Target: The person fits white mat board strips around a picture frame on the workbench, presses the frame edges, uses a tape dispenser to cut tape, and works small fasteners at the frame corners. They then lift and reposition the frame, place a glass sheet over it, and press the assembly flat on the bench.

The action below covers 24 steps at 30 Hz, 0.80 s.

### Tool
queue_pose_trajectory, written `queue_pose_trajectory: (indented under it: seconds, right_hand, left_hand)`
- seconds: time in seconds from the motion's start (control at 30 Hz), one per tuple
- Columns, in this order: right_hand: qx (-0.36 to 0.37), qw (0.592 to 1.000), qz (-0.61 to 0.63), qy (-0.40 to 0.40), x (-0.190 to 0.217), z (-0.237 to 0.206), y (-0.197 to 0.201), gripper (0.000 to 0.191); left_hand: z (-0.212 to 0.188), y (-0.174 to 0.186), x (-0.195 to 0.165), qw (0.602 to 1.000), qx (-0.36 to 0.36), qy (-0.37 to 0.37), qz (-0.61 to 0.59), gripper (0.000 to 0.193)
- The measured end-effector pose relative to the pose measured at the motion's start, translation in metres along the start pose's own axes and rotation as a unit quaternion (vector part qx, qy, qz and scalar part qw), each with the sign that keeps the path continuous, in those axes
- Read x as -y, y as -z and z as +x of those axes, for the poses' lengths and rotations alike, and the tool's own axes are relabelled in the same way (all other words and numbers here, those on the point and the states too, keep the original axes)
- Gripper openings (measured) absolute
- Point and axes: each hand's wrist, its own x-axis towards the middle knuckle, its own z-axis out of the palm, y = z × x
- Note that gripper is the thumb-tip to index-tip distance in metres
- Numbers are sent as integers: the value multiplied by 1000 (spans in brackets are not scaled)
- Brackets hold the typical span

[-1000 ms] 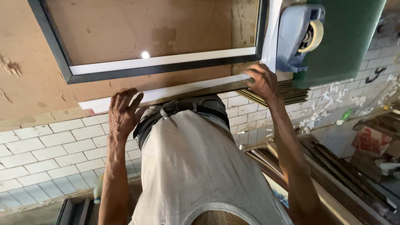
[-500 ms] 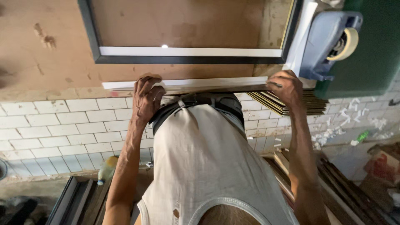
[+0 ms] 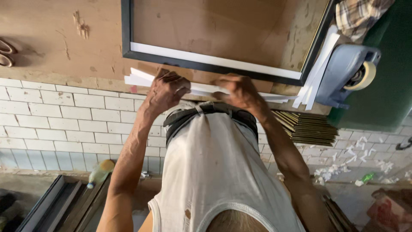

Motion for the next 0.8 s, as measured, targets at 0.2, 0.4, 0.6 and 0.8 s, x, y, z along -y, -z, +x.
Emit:
queue_pose_trajectory:
  seconds: [0.2,0.4,0.6,0.8]
  right_hand:
    - [-104,958,235,-127,21,25,57,16]
    - [-509,749,422,-43,-16,25,150,22]
    - [-609,670,395,-157,-94,13,157,30]
    - [-526,577,548,-301,-164,-8,88,16]
  left_hand:
    - [24,56,-60,920,-358,-24,160,39]
    - [99,-15,-85,946,-147,-70,-281,86]
    - [108,-73,-28,886,52,9,-462,38]
    - [133,12,92,966,-158,1,205,24]
